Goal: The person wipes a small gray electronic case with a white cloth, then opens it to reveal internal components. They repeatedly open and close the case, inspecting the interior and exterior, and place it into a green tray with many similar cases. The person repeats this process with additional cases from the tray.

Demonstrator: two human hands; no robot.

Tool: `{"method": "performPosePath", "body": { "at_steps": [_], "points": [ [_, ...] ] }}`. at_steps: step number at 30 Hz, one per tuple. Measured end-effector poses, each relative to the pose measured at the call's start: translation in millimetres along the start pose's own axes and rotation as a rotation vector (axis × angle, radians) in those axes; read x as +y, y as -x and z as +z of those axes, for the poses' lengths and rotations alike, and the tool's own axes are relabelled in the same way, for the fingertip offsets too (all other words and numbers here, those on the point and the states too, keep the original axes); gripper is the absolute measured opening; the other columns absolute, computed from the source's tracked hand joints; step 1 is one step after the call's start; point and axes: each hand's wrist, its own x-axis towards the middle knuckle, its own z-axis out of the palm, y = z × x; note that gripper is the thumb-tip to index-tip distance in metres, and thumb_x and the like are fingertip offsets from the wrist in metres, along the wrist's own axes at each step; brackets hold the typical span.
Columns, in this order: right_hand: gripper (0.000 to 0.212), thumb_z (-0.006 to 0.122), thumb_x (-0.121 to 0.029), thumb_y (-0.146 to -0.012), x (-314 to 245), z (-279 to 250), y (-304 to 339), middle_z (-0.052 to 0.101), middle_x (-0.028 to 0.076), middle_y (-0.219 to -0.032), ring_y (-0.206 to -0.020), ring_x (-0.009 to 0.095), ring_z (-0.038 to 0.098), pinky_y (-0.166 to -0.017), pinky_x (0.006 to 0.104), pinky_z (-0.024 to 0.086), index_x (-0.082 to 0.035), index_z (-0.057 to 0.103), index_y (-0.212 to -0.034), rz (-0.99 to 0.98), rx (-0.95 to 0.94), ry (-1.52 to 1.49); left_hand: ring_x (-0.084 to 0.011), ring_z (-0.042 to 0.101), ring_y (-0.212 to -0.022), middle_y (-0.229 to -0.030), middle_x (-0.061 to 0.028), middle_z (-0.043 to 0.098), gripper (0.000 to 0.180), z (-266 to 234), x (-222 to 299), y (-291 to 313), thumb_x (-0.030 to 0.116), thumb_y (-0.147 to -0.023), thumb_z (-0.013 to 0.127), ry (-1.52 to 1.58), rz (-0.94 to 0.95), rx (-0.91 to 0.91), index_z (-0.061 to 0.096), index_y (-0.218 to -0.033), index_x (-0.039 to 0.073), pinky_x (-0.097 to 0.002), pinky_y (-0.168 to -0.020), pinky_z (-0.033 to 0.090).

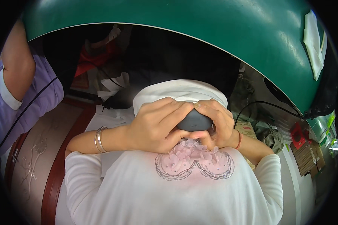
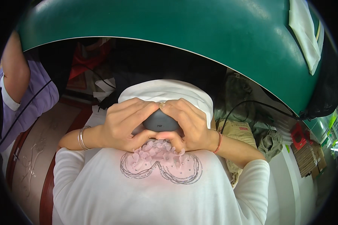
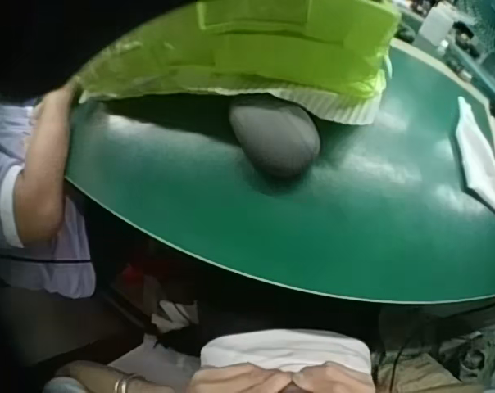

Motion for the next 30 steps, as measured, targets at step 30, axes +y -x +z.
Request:
{"method": "performPosePath", "body": {
  "at_steps": [30],
  "points": [
    [0.043, 0.039, -0.030, -0.102, -25, -11, -36, 0.058, 0.011, -0.119, -0.108, 0.017, 0.058, -0.087, 0.0302, 0.050, 0.003, 0.050, -0.128, 0.619, 0.134, -0.805, -0.0242, 0.064, -0.087, -0.097, -0.0140, 0.066, 0.056, -13, 4, -23, 0.006, -0.060, 0.087, 0.077, -0.070, 0.232, 0.060, -0.108, 0.000, -0.0313, -0.074, 0.051]
  ]
}}
